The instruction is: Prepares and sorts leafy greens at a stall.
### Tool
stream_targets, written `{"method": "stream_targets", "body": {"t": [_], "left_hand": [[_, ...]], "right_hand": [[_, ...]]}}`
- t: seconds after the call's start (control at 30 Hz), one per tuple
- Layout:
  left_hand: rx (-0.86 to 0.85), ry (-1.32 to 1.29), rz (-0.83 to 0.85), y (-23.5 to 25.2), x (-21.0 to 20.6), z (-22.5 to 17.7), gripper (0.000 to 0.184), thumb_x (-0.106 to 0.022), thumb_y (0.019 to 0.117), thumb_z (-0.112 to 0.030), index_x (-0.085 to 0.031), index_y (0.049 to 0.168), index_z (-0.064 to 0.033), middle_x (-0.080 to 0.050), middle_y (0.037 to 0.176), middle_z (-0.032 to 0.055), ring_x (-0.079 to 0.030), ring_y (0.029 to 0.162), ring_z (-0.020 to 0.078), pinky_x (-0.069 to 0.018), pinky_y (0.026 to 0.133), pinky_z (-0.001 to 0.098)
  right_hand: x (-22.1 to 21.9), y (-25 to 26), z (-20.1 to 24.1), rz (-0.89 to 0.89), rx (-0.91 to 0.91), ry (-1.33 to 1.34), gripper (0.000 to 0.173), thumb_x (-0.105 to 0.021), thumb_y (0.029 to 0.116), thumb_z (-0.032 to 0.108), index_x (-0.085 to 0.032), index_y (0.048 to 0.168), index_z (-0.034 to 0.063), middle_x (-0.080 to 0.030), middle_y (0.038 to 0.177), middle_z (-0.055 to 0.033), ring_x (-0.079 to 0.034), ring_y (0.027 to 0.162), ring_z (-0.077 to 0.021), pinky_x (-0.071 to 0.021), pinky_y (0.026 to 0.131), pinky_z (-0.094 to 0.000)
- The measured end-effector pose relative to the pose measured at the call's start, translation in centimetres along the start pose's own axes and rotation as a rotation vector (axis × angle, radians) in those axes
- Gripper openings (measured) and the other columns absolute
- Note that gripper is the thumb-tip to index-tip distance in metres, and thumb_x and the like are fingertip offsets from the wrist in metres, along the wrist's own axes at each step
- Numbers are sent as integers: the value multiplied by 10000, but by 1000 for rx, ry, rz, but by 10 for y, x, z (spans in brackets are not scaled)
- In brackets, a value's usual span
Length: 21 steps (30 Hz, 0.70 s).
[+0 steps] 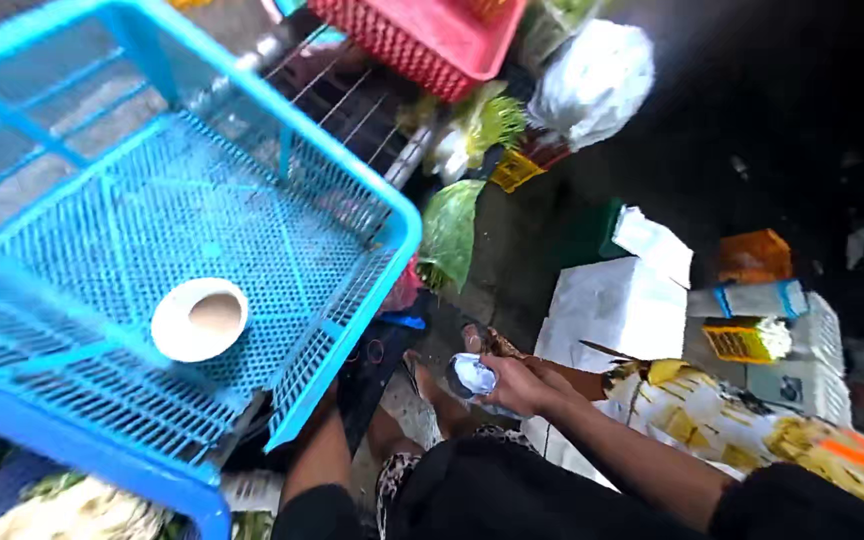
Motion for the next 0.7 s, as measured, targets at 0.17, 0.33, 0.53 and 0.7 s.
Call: {"method": "stream_targets", "body": {"t": [0.17, 0.33, 0.53, 0.7], "left_hand": [[-16, -301, -317, 68, -48, 41, 315, -683, 929, -235, -694, 1170, -33, -709, 1155, 222, -670, 1130, 391, -523, 954, 616], [-314, -1041, -394, -51, -13, 13, 312, -623, 949, -2, -590, 1246, 86, -707, 977, 184, -702, 809, 219, -607, 763, 400], [-779, -1197, -283, -221, 25, -45, 457, -419, 902, 51, -587, 1327, 53, -710, 1264, 124, -620, 571, 62, -465, 424, 197], [-729, -919, -586, -298, 19, -21, 181, -692, 873, -81, -590, 1019, -43, -744, 1211, 85, -727, 769, 63, -548, 519, 209]], "right_hand": [[10, 6, 10, -4, 168, 6, 669, -859, 793, 441, -616, 1334, 129, -691, 1216, -138, -651, 1166, -311, -502, 1037, -578], [35, -10, 44, -5, 408, 17, 682, -843, 815, 436, -609, 1341, 72, -690, 1183, -202, -658, 1122, -378, -501, 996, -633], [61, -28, 64, -30, 653, 59, 737, -875, 783, 434, -581, 1340, 51, -686, 1175, -206, -659, 1115, -380, -504, 984, -636], [66, -38, 84, 19, 776, -59, 749, -884, 786, 421, -577, 1363, 56, -672, 1231, -215, -643, 1162, -398, -484, 1008, -651]]}}
Point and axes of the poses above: each hand's wrist, its own y-axis towards the middle knuckle, its own x-axis out of the back of the hand, z = x × y, the point moved 5 cm from there along y, towards the middle knuckle
